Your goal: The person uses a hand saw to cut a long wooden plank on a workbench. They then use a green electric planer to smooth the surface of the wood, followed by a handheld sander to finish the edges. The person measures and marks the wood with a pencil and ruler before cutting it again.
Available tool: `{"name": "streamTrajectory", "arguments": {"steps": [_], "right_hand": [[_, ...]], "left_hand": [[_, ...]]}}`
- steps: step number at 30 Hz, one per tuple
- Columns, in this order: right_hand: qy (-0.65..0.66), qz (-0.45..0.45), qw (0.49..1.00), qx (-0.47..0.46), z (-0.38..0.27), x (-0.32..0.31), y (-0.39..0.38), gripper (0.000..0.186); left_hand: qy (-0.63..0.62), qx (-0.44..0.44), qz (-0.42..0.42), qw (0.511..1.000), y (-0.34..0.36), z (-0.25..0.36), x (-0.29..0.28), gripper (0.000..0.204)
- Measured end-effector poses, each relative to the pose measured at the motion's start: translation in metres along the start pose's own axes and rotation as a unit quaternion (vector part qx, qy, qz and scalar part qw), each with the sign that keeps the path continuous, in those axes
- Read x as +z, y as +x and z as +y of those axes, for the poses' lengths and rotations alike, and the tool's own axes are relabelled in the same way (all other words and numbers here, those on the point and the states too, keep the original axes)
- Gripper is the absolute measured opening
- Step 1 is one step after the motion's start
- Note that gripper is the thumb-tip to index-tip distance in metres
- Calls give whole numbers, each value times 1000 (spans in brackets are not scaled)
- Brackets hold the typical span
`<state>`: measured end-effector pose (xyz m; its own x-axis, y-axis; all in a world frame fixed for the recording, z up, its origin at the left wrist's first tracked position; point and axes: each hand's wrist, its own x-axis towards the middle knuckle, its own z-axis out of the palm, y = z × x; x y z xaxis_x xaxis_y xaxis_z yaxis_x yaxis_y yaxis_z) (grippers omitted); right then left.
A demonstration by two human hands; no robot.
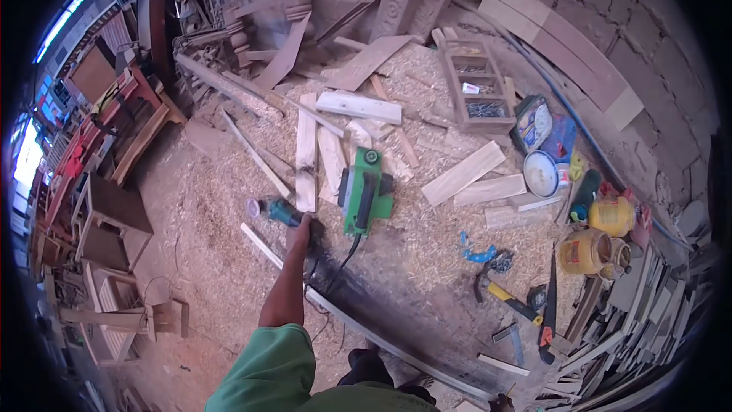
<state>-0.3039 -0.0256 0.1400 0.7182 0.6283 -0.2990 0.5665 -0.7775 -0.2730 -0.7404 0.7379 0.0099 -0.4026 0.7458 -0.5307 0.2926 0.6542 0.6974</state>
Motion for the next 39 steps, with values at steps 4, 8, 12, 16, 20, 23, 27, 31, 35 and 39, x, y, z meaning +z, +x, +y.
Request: {"name": "streamTrajectory", "arguments": {"steps": [4, 8, 12, 16, 20, 23, 27, 31, 35, 39], "right_hand": [[0, -24, 999, -32, 22, 25, 15, 47], [15, -30, 999, -21, 19, 22, 32, 49], [33, -32, 999, -20, 28, 21, 42, 55], [14, 79, 996, -41, 49, 41, 57, 54], [-37, 104, 993, -47, 70, 62, 59, 57], [-23, 96, 995, -20, 63, 69, 56, 63], [-7, 157, 987, -22, 58, 82, 46, 62], [22, 154, 988, 24, 55, 77, 41, 61], [111, 151, 982, -7, 73, 87, 50, 70], [46, 183, 982, -17, 84, 77, 59, 58]], "left_hand": [[120, 87, 41, 988, -42, 19, -45, 94], [150, 150, 35, 977, -18, -13, -67, 96], [153, 189, 12, 970, -18, -39, -71, 98], [220, 210, 5, 953, -44, -49, -72, 100], [230, 328, 139, 906, -114, -56, -49, 84], [215, 500, 178, 820, -172, -75, -25, 63], [259, 575, -175, 756, -311, -103, 9, 44], [374, 684, -284, 558, -379, -163, 32, 55], [366, 669, -285, 581, -365, -199, 57, 47], [370, 705, -266, 544, -400, -179, 68, 48]]}}
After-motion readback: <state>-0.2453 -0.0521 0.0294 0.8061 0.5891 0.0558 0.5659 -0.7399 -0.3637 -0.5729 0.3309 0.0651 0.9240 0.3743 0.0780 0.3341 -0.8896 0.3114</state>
